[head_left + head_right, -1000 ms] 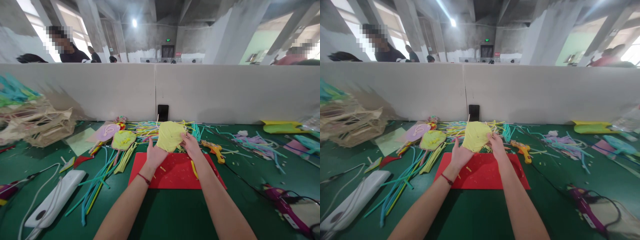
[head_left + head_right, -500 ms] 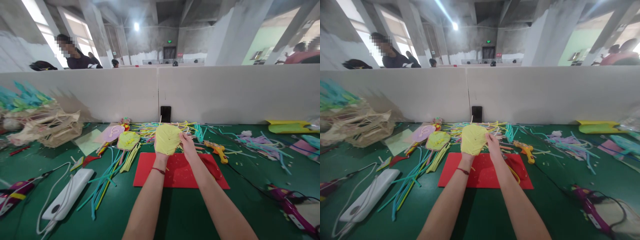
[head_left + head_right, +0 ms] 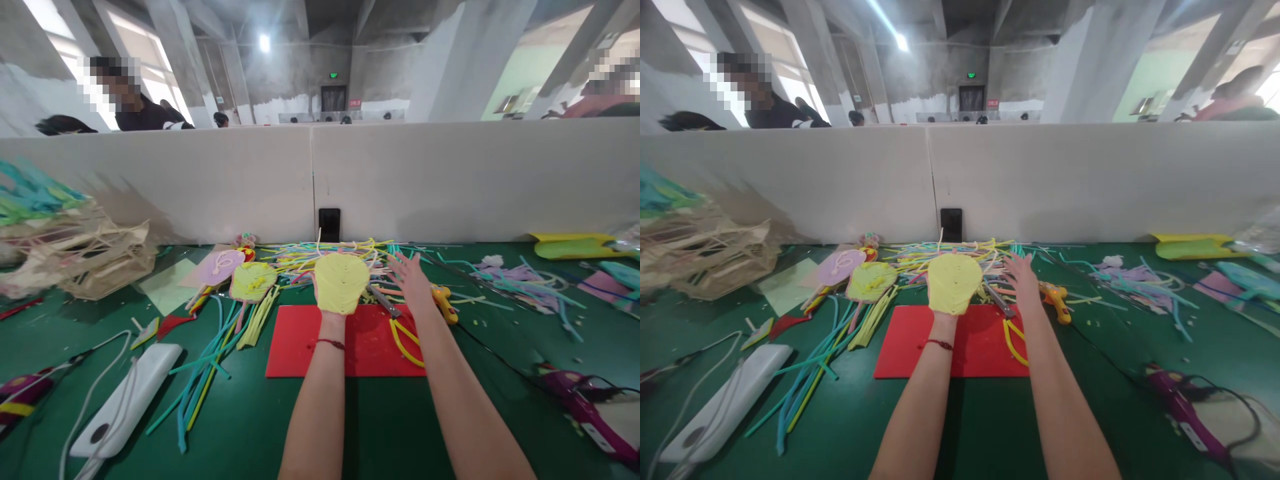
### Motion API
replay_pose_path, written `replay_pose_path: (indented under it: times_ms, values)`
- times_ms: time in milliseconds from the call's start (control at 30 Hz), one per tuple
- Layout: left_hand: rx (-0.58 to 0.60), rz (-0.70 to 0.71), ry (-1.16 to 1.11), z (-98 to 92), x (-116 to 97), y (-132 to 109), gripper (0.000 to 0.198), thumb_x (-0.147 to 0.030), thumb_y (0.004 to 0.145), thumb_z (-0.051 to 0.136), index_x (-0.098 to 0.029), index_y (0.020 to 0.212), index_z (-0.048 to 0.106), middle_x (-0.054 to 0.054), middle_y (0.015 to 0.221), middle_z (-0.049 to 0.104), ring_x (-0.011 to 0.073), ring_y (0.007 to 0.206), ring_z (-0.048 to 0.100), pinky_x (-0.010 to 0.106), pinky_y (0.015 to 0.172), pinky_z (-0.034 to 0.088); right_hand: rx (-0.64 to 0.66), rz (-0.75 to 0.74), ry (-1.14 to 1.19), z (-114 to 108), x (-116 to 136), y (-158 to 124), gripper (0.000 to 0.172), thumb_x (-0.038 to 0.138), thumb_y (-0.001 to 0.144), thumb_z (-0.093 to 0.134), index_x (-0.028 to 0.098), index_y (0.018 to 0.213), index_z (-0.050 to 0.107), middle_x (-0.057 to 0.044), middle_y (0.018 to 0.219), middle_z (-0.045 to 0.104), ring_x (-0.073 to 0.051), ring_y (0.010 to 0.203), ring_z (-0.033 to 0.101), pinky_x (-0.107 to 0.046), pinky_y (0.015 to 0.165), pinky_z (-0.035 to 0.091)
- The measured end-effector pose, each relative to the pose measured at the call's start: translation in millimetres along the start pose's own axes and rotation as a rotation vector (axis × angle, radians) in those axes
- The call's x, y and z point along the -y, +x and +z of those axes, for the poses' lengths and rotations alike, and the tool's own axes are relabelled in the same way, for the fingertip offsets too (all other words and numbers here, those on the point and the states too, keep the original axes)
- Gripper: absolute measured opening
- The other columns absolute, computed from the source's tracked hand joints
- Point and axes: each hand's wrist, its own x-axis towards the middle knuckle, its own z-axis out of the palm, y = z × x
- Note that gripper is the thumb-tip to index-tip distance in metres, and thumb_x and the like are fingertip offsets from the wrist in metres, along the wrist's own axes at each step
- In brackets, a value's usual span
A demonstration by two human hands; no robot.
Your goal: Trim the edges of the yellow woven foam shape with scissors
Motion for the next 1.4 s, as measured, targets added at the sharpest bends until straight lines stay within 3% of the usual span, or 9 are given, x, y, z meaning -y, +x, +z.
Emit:
replay_pose_path:
  times_ms: [200,567,767,933,1033,1200,1400]
  values:
    - [-0.042,0.024,0.004,3.2,-2.5,-1.1,0.058,-0.058,0.087,0.012,-0.038,0.136,0.038,-0.002,0.148,0.033,0.0236,0.131,0.036,0.048,0.102,0.033,-0.073,-0.011,0.017,-32.9,12.4,7.9,0.053,0.066,0.083,0.032,0.027,0.100,0.063,-0.010,0.118,0.064,-0.024,0.112,0.057,-0.043,0.092,0.046]
    - [-0.150,0.016,0.138,8.7,-5.4,-2.8,0.061,-0.061,0.085,0.011,-0.040,0.137,0.034,-0.003,0.147,0.035,0.0231,0.129,0.039,0.047,0.102,0.032,-0.073,-0.063,0.006,-44.7,19.1,6.7,0.052,0.065,0.084,0.030,0.027,0.097,0.064,-0.008,0.119,0.063,-0.021,0.111,0.058,-0.037,0.087,0.050]
    - [-0.023,0.025,-0.003,0.4,-2.3,-0.6,0.060,-0.060,0.086,0.013,-0.038,0.135,0.038,-0.003,0.148,0.033,0.0247,0.131,0.035,0.049,0.103,0.031,-0.109,-0.027,-0.080,-10.8,21.2,-8.7,0.035,0.056,0.074,0.059,0.023,0.083,0.068,-0.007,0.092,0.072,-0.020,0.086,0.066,-0.029,0.069,0.052]
    - [-0.035,-0.014,0.079,5.1,1.1,-1.3,0.061,-0.056,0.088,0.006,-0.034,0.137,0.036,-0.002,0.146,0.036,0.0239,0.132,0.034,0.044,0.102,0.034,0.167,0.067,-0.261,25.7,13.7,-27.2,0.030,0.049,0.066,0.070,0.022,0.080,0.071,-0.003,0.076,0.072,-0.017,0.068,0.063,-0.024,0.052,0.047]
    - [-0.033,-0.070,0.085,8.1,3.2,-1.6,0.061,-0.053,0.090,0.008,-0.028,0.138,0.036,0.001,0.145,0.038,0.0254,0.131,0.036,0.041,0.101,0.035,0.227,0.024,-0.275,33.8,7.8,-30.9,0.030,0.041,0.056,0.078,0.019,0.074,0.069,0.000,0.068,0.069,-0.014,0.060,0.059,-0.021,0.046,0.041]
    - [-0.092,-0.238,-0.010,11.5,-5.2,-0.9,0.071,-0.060,0.086,0.012,-0.018,0.135,0.041,0.011,0.138,0.047,0.0274,0.127,0.041,0.045,0.102,0.035,0.075,-0.095,-0.130,43.2,7.0,-33.1,0.034,0.041,0.053,0.079,0.021,0.074,0.061,0.003,0.066,0.065,-0.012,0.053,0.054,-0.022,0.044,0.039]
    - [-0.028,-0.220,0.087,19.3,-29.0,-3.6,0.071,-0.068,0.080,0.027,-0.022,0.131,0.046,0.009,0.137,0.048,0.0277,0.132,0.034,0.050,0.105,0.029,-0.126,-0.277,-0.072,60.7,12.6,-45.7,0.028,0.040,0.063,0.071,0.023,0.081,0.058,0.001,0.076,0.064,-0.016,0.063,0.058,-0.025,0.048,0.047]
